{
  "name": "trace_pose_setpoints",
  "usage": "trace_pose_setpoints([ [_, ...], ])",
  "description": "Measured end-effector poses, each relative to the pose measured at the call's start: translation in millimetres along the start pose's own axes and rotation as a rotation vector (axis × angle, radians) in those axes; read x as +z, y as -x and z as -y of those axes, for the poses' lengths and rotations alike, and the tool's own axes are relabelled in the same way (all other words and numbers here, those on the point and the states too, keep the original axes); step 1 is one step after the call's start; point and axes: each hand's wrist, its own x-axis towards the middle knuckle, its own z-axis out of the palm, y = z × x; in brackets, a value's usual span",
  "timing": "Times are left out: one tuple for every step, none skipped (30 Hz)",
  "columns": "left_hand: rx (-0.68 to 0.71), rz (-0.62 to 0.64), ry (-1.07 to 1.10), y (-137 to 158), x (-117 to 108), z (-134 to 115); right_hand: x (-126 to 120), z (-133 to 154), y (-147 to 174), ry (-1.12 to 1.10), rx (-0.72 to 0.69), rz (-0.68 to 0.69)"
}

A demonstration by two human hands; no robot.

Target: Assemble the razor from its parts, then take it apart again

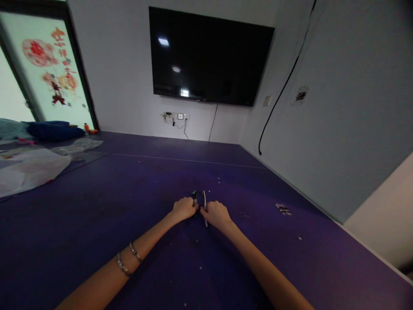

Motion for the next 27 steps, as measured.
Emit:
trace_pose_setpoints([
  [0.007, -0.016, 0.029, -2, 0, 3, -3, -5, 0, -0.005, -0.029, 0.005],
  [0.016, -0.041, 0.063, -4, 0, 6, -8, -12, 1, -0.013, -0.071, 0.017],
  [0.022, -0.070, 0.102, -6, 0, 10, -13, -21, 2, -0.024, -0.124, 0.032],
  [0.023, -0.107, 0.143, -8, 0, 14, -19, -32, 2, -0.037, -0.184, 0.048],
  [0.018, -0.132, 0.162, -10, -1, 18, -25, -45, 3, -0.049, -0.243, 0.061],
  [0.009, -0.150, 0.171, -13, -1, 21, -32, -60, 4, -0.055, -0.281, 0.053],
  [-0.001, -0.164, 0.181, -15, -1, 25, -37, -77, 5, -0.054, -0.298, 0.050],
  [-0.014, -0.181, 0.190, -16, -1, 27, -42, -96, 6, -0.045, -0.298, 0.038],
  [-0.030, -0.200, 0.199, -18, -1, 30, -46, -116, 7, -0.028, -0.280, 0.036],
  [-0.043, -0.216, 0.208, -19, -1, 32, -49, -136, 7, -0.004, -0.249, 0.036],
  [-0.054, -0.230, 0.216, -21, -1, 34, -52, -158, 8, 0.018, -0.214, 0.037],
  [-0.063, -0.240, 0.222, -22, 0, 35, -53, -180, 9, 0.031, -0.187, 0.043],
  [-0.067, -0.249, 0.229, -22, 1, 36, -54, -203, 9, 0.042, -0.146, 0.058],
  [-0.067, -0.258, 0.238, -23, 2, 37, -54, -224, 10, 0.044, -0.114, 0.071],
  [-0.063, -0.269, 0.249, -23, 2, 38, -54, -245, 12, 0.041, -0.092, 0.081],
  [-0.058, -0.280, 0.262, -24, 3, 39, -53, -264, 14, 0.039, -0.060, 0.092],
  [-0.053, -0.290, 0.276, -24, 4, 40, -53, -281, 16, 0.036, -0.030, 0.109],
  [-0.048, -0.297, 0.289, -25, 5, 41, -52, -295, 19, 0.028, 0.006, 0.127],
  [-0.043, -0.302, 0.301, -25, 6, 42, -51, -307, 22, 0.027, 0.030, 0.133],
  [-0.036, -0.307, 0.311, -26, 6, 44, -50, -316, 25, 0.024, 0.047, 0.140],
  [-0.026, -0.313, 0.318, -26, 6, 45, -49, -323, 28, 0.020, 0.057, 0.146],
  [-0.014, -0.320, 0.323, -27, 7, 46, -47, -328, 30, 0.014, 0.060, 0.152],
  [-0.005, -0.326, 0.326, -27, 7, 47, -46, -331, 32, 0.005, 0.058, 0.160],
  [0.000, -0.330, 0.328, -28, 7, 48, -44, -334, 33, -0.004, 0.055, 0.167],
  [0.002, -0.332, 0.330, -28, 7, 49, -42, -336, 33, -0.011, 0.051, 0.172],
  [0.001, -0.333, 0.331, -28, 7, 49, -40, -337, 33, -0.017, 0.048, 0.175],
  [-0.003, -0.333, 0.331, -28, 8, 49, -38, -338, 33, -0.021, 0.047, 0.174],
])
